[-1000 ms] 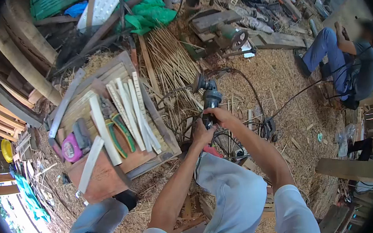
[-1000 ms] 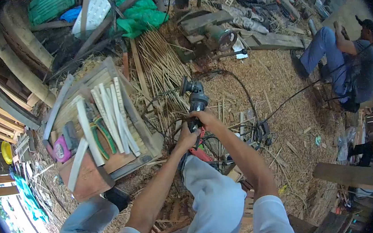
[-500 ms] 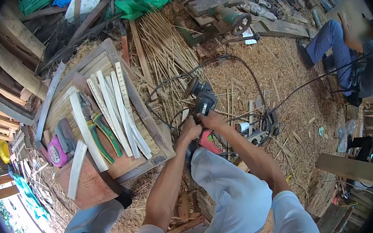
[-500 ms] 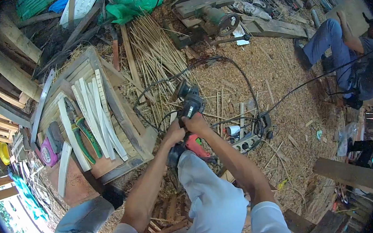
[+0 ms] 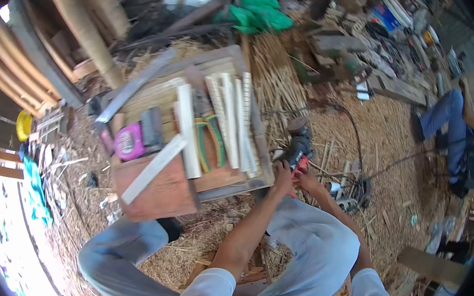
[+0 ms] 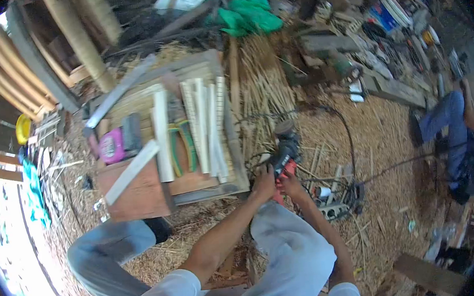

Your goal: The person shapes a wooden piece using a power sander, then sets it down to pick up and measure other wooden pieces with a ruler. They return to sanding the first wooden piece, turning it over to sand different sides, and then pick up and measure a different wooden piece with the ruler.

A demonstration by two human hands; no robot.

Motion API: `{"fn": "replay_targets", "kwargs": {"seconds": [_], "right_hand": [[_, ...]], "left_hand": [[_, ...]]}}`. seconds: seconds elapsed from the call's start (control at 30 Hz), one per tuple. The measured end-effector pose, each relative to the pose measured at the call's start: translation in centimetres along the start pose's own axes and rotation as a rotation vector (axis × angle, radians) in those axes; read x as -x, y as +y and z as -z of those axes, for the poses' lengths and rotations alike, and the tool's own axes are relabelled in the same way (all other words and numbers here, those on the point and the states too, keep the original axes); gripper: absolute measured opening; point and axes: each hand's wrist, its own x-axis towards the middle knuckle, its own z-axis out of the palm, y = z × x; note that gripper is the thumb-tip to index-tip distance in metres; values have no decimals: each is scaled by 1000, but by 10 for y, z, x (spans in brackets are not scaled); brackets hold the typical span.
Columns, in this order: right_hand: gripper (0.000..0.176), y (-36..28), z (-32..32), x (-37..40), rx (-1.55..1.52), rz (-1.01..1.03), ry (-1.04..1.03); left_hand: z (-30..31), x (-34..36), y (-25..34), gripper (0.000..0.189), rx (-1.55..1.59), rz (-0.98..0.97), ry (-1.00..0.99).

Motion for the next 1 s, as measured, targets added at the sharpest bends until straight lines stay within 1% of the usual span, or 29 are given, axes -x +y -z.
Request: {"fn": "replay_targets", "kwargs": {"seconds": [0.03,0.1,0.17,0.2,0.23,0.27,0.3,0.33,0.37,0.4,0.43,0.47,0.5,0.57,0.6,0.67,0.7,0.77,0.8,0.87,0.9,0.93,0.97,1.0], "right_hand": [[28,1,10,-1,38,5,-30],[33,-15,26,-4,147,31,18],[33,-74,16,34,124,103,59],[31,-106,7,60,196,172,77],[29,-136,-4,81,262,241,101],[29,-165,-17,96,265,267,92],[28,-192,-29,109,330,306,6],[27,-215,-40,121,397,340,-76],[22,-236,-57,135,396,431,-132],[18,-250,-80,150,395,515,-188],[18,-262,-106,164,412,626,-177],[19,-270,-137,180,426,736,-167],[18,-277,-168,205,516,811,-147],[20,-275,-227,240,710,936,-122],[25,-259,-254,228,794,1132,-106],[27,-229,-300,234,882,1391,-57],[27,-219,-311,235,889,1396,-61],[34,-202,-327,231,919,1494,-104],[34,-196,-329,222,912,1494,-114],[38,-182,-324,207,1094,1546,-1],[38,-180,-322,207,1085,1528,0],[40,-184,-319,206,1123,1492,6],[41,-191,-316,206,1163,1466,12],[41,-195,-314,206,1159,1471,12]], "left_hand": [[30,11,19,49,176,74,-123],[57,30,18,41,151,25,-307],[80,52,18,30,39,-105,-402],[115,66,30,30,34,-104,-371],[171,89,57,26,-7,-141,-503],[228,111,81,23,-52,-179,-636],[282,127,100,22,-13,-51,-656],[328,141,105,21,32,75,-678],[347,145,66,20,-166,-288,-390],[397,154,64,19,-463,-193,-226],[406,136,-10,21,-502,-218,114],[446,138,-27,22,-573,-152,392],[469,134,-52,18,-160,92,644],[487,133,-106,21,-231,-16,849],[486,138,-111,21,-226,-14,855],[475,146,-117,31,-8,217,556],[466,145,-125,31,-2,219,563],[449,136,-139,29,-211,145,576],[448,136,-130,33,-258,280,517],[448,134,-137,36,-257,266,490],[446,134,-138,38,-248,237,467],[447,134,-138,43,-218,255,454],[452,131,-138,43,-220,251,455],[459,128,-138,44,-198,329,369]]}}
